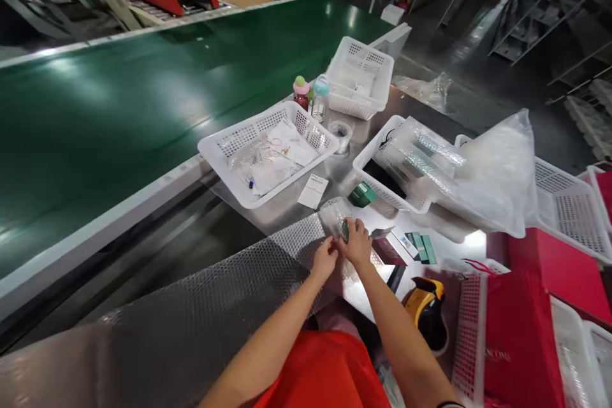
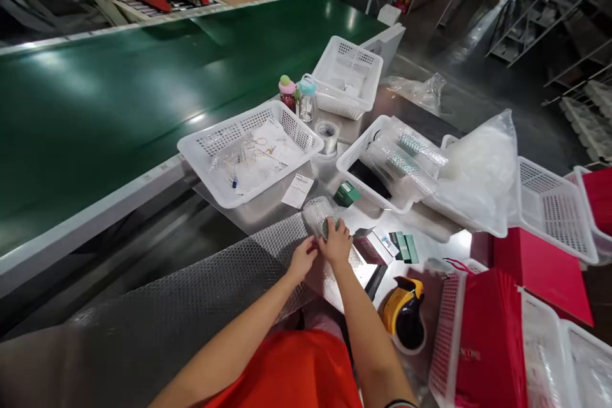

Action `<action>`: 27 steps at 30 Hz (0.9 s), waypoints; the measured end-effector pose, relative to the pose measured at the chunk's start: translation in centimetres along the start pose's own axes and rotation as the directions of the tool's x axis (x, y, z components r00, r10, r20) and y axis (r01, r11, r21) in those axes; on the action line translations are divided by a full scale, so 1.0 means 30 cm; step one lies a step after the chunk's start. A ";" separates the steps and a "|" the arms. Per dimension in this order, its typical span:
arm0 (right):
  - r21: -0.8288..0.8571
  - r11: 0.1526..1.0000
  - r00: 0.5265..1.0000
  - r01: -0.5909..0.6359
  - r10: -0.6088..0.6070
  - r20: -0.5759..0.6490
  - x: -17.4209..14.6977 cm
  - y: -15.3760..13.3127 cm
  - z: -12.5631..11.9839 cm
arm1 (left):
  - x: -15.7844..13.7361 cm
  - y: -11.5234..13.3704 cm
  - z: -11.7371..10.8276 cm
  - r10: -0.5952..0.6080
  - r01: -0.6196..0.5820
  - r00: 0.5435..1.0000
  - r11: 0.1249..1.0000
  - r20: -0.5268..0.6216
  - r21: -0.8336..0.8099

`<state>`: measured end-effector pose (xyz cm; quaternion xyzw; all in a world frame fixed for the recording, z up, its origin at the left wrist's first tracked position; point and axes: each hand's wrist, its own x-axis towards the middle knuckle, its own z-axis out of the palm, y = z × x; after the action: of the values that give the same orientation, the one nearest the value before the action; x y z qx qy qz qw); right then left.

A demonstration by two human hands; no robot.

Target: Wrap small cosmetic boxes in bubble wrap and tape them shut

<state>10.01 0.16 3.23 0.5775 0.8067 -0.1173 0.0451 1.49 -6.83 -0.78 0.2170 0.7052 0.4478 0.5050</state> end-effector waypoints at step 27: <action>0.325 0.698 0.722 -0.638 0.689 -0.064 -0.415 0.374 0.115 | 0.031 0.012 -0.277 0.205 -0.355 0.923 0.127 0.325 0.926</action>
<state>24.45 -8.72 0.92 0.8385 0.5182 -0.1528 -0.0713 -6.47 -9.36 -0.22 0.6407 0.7412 -0.0302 0.1982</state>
